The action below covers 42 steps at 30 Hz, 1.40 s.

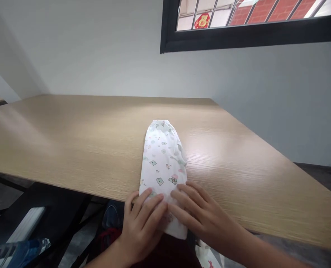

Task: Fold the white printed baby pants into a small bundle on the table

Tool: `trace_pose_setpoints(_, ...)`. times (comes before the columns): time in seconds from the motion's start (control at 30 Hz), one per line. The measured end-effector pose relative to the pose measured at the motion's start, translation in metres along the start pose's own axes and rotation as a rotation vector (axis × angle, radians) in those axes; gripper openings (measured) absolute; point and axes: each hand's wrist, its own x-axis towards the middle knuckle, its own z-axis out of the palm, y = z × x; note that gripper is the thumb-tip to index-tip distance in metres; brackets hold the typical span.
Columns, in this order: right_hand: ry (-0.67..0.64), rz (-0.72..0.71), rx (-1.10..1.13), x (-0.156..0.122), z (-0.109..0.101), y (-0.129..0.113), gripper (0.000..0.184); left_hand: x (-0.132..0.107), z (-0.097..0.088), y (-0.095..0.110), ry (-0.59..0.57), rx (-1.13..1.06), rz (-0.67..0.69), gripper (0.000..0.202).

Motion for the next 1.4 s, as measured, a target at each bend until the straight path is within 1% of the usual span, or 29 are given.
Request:
trace_pose_setpoints(0.07, 0.029, -0.029, 0.018, 0.009, 0.0, -0.002, 0.024, 0.001, -0.001, -0.001, 0.021, -0.089, -0.015, 0.02)
trace_pose_setpoints(0.13, 0.046, -0.046, 0.059, 0.016, -0.002, -0.003, 0.026, 0.004, -0.004, -0.003, 0.023, -0.13, -0.021, 0.02)
trace_pose_setpoints(0.23, 0.065, 0.001, 0.169, 0.023, -0.009, -0.004, 0.028, 0.012, -0.013, -0.004, 0.016, -0.109, 0.018, 0.014)
trace_pose_setpoints(0.3, 0.076, 0.042, 0.249, 0.025, -0.015, -0.002, 0.027, 0.018, -0.02, -0.004, 0.013, -0.081, 0.041, 0.015)
trace_pose_setpoints(0.4, 0.096, 0.066, 0.331, 0.03, -0.024, 0.001, 0.023, 0.025, -0.027, 0.0, 0.044, -0.048, 0.018, 0.02)
trace_pose_setpoints(0.5, 0.095, 0.065, 0.387, 0.035, -0.03, 0.004, 0.021, 0.029, -0.028, 0.006, 0.107, -0.036, -0.008, 0.031)
trace_pose_setpoints(0.57, 0.091, 0.08, 0.416, 0.038, -0.033, 0.007, 0.019, 0.031, -0.026, 0.006, 0.098, -0.026, -0.019, 0.028)
trace_pose_setpoints(0.63, 0.097, 0.126, 0.428, 0.042, -0.035, 0.011, 0.015, 0.036, -0.025, 0.001, 0.059, -0.038, -0.056, 0.019)
trace_pose_setpoints(0.73, 0.124, 0.241, 0.436, 0.045, -0.042, 0.021, 0.012, 0.05, -0.03, -0.013, -0.003, -0.178, -0.11, 0.014)
trace_pose_setpoints(0.8, 0.131, 0.323, 0.456, 0.046, -0.05, 0.027, 0.011, 0.06, -0.037, -0.019, -0.039, -0.305, -0.129, 0.013)
trace_pose_setpoints(0.87, 0.123, 0.394, 0.473, 0.047, -0.06, 0.029, 0.011, 0.069, -0.048, -0.02, -0.063, -0.387, -0.134, 0.012)
trace_pose_setpoints(0.97, 0.158, 0.464, 0.466, 0.051, -0.075, 0.029, 0.013, 0.086, -0.063, -0.016, -0.073, -0.385, -0.178, 0.01)
trace_pose_setpoints(1.0, 0.173, 0.486, 0.461, 0.054, -0.076, 0.031, 0.014, 0.095, -0.066, -0.016, -0.079, -0.366, -0.225, 0.006)
trace_pose_setpoints(1.03, 0.182, 0.515, 0.458, 0.058, -0.075, 0.036, 0.014, 0.105, -0.066, -0.018, -0.097, -0.343, -0.286, 0.007)
trace_pose_setpoints(1.1, 0.165, 0.612, 0.456, 0.069, -0.064, 0.056, 0.014, 0.128, -0.056, -0.03, -0.195, -0.297, -0.41, 0.023)
trace_pose_setpoints(1.13, 0.129, 0.673, 0.459, 0.075, -0.053, 0.07, 0.014, 0.14, -0.047, -0.041, -0.282, -0.262, -0.453, 0.029)
trace_pose_setpoints(1.17, 0.084, 0.742, 0.462, 0.08, -0.04, 0.087, 0.014, 0.151, -0.035, -0.055, -0.381, -0.224, -0.476, 0.033)
trace_pose_setpoints(1.23, -0.047, 0.854, 0.473, 0.087, -0.008, 0.123, 0.019, 0.166, -0.007, -0.084, -0.55, -0.103, -0.503, 0.033)
trace_pose_setpoints(1.27, -0.107, 0.901, 0.466, 0.088, 0.007, 0.139, 0.021, 0.17, 0.007, -0.098, -0.595, -0.063, -0.512, 0.03)
trace_pose_setpoints(1.33, -0.224, 0.92, 0.425, 0.088, 0.033, 0.16, 0.026, 0.169, 0.029, -0.117, -0.634, 0.013, -0.522, 0.021)
trace_pose_setpoints(1.4, -0.237, 0.879, 0.285, 0.086, 0.048, 0.164, 0.029, 0.161, 0.04, -0.121, -0.6, 0.081, -0.501, 0.018)
